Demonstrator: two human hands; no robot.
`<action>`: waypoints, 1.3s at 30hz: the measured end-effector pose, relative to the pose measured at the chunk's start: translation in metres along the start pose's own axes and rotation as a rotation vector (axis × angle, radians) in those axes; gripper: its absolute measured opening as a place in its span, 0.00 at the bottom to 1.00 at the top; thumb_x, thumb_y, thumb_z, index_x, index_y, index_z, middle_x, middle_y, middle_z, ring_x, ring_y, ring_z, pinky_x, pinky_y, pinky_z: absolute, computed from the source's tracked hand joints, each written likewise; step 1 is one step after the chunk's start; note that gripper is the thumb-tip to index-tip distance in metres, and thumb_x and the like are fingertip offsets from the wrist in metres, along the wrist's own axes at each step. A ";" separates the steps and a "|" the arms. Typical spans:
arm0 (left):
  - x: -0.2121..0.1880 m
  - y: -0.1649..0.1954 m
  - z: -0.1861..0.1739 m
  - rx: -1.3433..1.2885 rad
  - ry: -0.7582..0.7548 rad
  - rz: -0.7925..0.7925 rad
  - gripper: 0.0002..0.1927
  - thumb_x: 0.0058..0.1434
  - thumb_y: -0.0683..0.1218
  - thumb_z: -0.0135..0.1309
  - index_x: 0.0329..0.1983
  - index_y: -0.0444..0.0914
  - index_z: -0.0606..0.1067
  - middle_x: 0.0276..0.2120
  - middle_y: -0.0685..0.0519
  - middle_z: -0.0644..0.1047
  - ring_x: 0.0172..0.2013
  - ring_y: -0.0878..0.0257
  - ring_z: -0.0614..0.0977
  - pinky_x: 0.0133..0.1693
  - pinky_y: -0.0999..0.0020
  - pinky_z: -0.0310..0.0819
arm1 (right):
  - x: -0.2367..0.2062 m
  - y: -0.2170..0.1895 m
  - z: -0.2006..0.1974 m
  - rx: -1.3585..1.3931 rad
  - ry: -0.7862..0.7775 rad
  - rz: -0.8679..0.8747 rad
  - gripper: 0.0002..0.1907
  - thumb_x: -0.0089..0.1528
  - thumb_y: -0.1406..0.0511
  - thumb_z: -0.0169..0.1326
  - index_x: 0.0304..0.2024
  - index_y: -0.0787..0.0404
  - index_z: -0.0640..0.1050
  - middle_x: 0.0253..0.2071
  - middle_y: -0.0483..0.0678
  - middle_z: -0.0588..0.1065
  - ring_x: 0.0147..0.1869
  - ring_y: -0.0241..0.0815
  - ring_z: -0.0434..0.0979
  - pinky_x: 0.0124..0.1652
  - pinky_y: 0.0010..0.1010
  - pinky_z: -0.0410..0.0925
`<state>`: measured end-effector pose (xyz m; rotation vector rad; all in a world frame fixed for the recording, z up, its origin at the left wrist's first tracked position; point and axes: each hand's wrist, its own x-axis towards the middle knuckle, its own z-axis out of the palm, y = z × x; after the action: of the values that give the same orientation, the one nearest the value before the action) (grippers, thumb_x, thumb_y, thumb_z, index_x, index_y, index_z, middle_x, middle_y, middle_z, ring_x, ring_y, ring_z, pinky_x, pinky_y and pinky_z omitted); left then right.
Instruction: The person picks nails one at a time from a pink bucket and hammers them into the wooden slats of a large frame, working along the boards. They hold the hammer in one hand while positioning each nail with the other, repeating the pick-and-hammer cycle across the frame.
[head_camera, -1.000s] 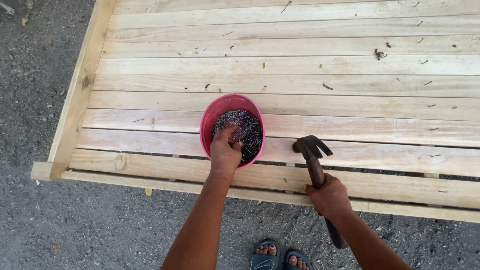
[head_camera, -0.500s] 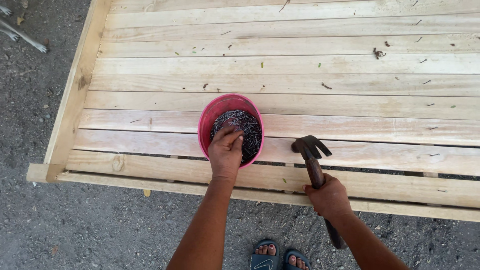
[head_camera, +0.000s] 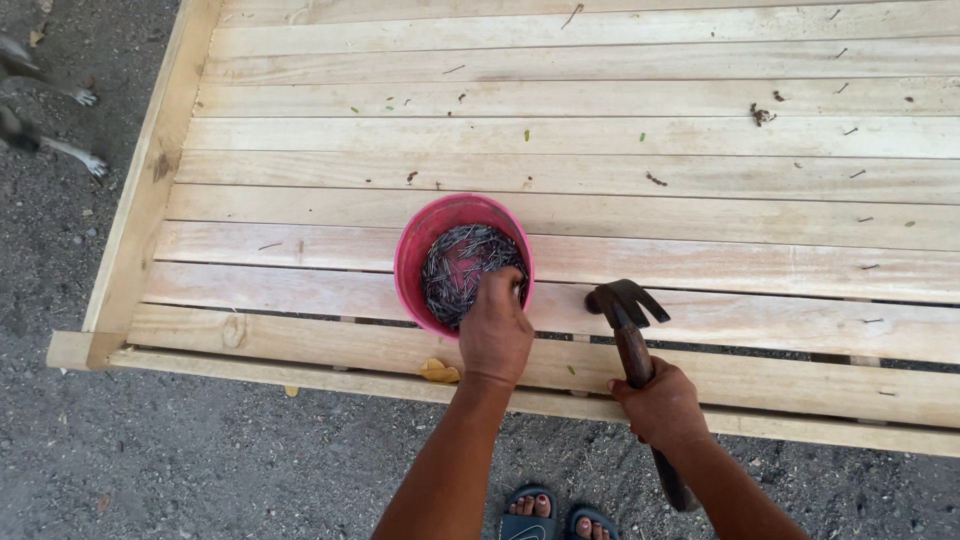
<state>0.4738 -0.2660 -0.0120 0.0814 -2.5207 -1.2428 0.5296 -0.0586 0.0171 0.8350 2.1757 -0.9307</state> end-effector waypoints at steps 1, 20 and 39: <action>0.009 -0.005 0.002 0.042 -0.054 -0.022 0.11 0.65 0.38 0.49 0.50 0.40 0.72 0.46 0.45 0.78 0.39 0.43 0.83 0.42 0.50 0.78 | 0.000 0.000 0.000 0.004 0.002 0.000 0.23 0.62 0.60 0.62 0.57 0.62 0.75 0.26 0.53 0.76 0.22 0.40 0.74 0.25 0.36 0.71; -0.044 -0.002 0.014 -0.303 -0.298 -0.096 0.06 0.60 0.37 0.58 0.38 0.36 0.82 0.34 0.47 0.79 0.32 0.57 0.83 0.36 0.63 0.79 | 0.001 0.014 -0.003 0.021 -0.048 0.021 0.20 0.61 0.62 0.62 0.53 0.60 0.73 0.21 0.51 0.74 0.19 0.41 0.73 0.22 0.35 0.71; -0.053 -0.008 0.053 -0.158 -0.365 -0.171 0.05 0.55 0.41 0.61 0.34 0.41 0.85 0.35 0.51 0.81 0.37 0.53 0.83 0.42 0.61 0.78 | -0.033 0.042 -0.004 -0.062 -0.044 0.072 0.22 0.59 0.58 0.64 0.52 0.61 0.77 0.22 0.54 0.77 0.20 0.44 0.77 0.25 0.39 0.72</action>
<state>0.5065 -0.2203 -0.0619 0.0357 -2.7529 -1.6525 0.5794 -0.0418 0.0274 0.8494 2.1119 -0.8342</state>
